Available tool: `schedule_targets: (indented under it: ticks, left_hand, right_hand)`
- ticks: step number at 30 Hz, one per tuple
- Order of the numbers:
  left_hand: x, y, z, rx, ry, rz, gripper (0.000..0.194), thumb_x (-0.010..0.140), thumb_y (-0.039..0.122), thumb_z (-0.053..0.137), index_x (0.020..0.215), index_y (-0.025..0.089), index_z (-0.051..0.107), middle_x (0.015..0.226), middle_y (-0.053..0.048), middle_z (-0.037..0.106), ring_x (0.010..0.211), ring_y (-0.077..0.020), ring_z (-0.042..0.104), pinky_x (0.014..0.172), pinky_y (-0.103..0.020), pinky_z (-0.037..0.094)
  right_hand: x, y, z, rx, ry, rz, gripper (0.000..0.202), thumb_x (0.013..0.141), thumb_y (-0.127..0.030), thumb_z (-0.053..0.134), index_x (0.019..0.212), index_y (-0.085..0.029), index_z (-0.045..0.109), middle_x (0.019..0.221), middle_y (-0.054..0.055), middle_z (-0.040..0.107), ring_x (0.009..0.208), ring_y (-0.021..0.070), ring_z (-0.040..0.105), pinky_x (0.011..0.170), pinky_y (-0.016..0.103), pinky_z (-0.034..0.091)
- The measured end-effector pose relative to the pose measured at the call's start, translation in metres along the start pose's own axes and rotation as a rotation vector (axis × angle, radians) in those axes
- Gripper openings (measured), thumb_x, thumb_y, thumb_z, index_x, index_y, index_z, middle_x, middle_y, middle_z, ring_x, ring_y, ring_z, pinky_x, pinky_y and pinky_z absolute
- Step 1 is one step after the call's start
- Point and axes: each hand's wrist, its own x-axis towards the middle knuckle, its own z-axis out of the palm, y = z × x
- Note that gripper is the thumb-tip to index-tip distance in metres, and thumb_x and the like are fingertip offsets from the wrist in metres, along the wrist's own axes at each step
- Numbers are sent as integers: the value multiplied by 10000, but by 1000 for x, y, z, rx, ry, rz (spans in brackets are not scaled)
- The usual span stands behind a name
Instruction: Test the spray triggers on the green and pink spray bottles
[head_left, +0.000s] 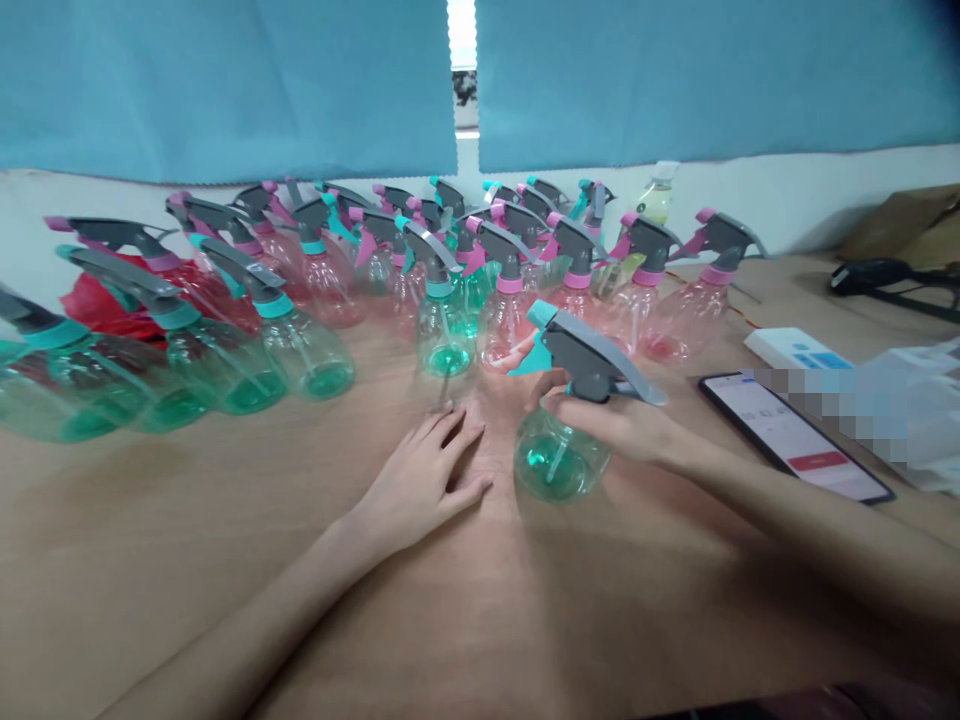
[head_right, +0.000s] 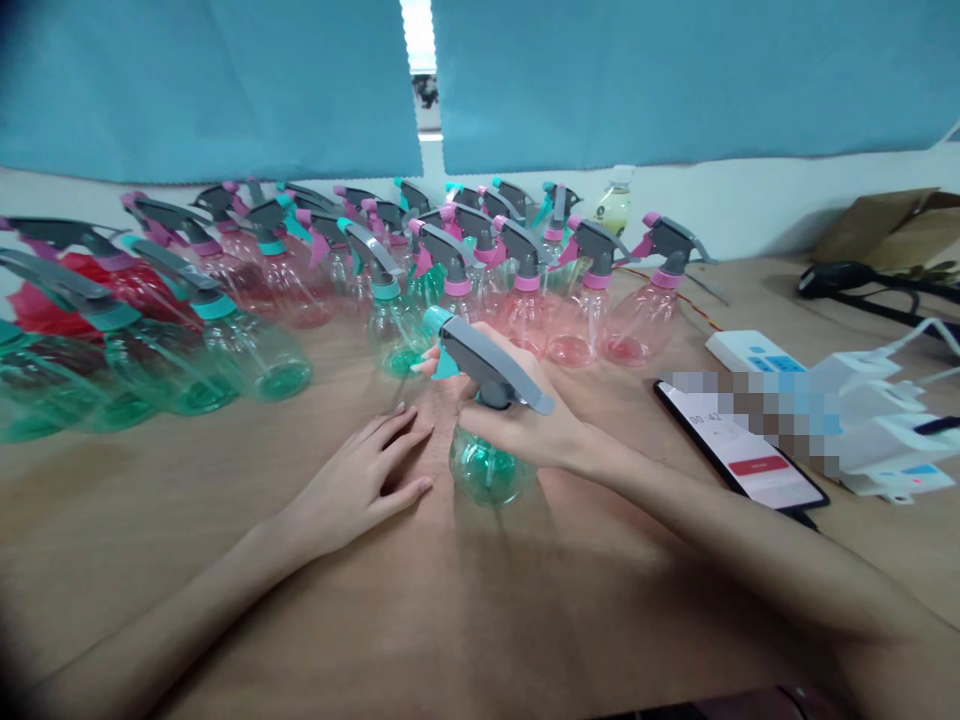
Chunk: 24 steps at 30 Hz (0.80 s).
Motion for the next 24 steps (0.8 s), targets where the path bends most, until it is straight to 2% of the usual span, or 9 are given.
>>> schedule_targets:
  ticks: [3, 7, 11, 15, 17, 20, 24]
  left_hand:
    - [0, 0, -1, -1, -3, -2, 521, 946, 474, 509, 1364, 165, 470, 1441, -165, 467, 1352, -339, 391, 1065, -513, 374]
    - [0, 0, -1, -10, -8, -11, 526, 946, 479, 506, 1365, 163, 470, 1452, -171, 456, 1352, -346, 390, 1066, -514, 370]
    - [0, -1, -1, -18, -18, -17, 527, 943, 483, 507, 1375, 185, 460, 1458, -150, 457, 1355, -338, 390, 1080, -513, 353]
    - [0, -1, -1, -34, -9, -10, 521, 941, 478, 505, 1371, 184, 468, 1457, -150, 459, 1350, -338, 397, 1086, -520, 344]
    - [0, -1, -1, -35, -10, -10, 523, 943, 480, 500, 1370, 179, 472, 1451, -156, 464, 1343, -341, 406, 1081, -525, 349]
    - [0, -1, -1, -28, -18, -19, 529, 946, 478, 497, 1372, 164, 474, 1452, -168, 458, 1343, -345, 406, 1084, -526, 344]
    - [0, -1, 0, -33, -15, -22, 532, 941, 474, 510, 1373, 166, 476, 1460, -168, 448, 1344, -351, 405, 1084, -527, 344]
  right_hand:
    - [-2, -3, 1, 107, -28, 1, 254, 687, -185, 494, 930, -257, 517, 764, -24, 614, 634, 144, 589, 602, 291, 486]
    - [-6, -12, 1, 154, -52, 31, 211, 680, -178, 517, 865, -254, 450, 840, -2, 612, 652, 139, 588, 606, 292, 492]
    - [-8, -18, 1, 125, -75, 29, 160, 700, -206, 515, 844, -250, 462, 838, -5, 586, 632, 128, 563, 587, 289, 484]
    - [-7, -20, 1, 131, -40, 40, 145, 684, -183, 525, 799, -252, 467, 840, 2, 592, 732, 153, 611, 649, 287, 507]
    - [-6, -19, 1, 141, -26, 52, 154, 672, -167, 526, 792, -253, 483, 807, -8, 596, 704, 151, 607, 632, 280, 507]
    - [-6, -16, 3, 130, -42, 57, 253, 679, -156, 502, 894, -272, 567, 664, -39, 575, 645, 158, 602, 589, 276, 505]
    - [-10, -8, 5, 35, -26, 65, 452, 701, -166, 501, 1130, -272, 594, 636, -42, 615, 695, 188, 648, 687, 317, 541]
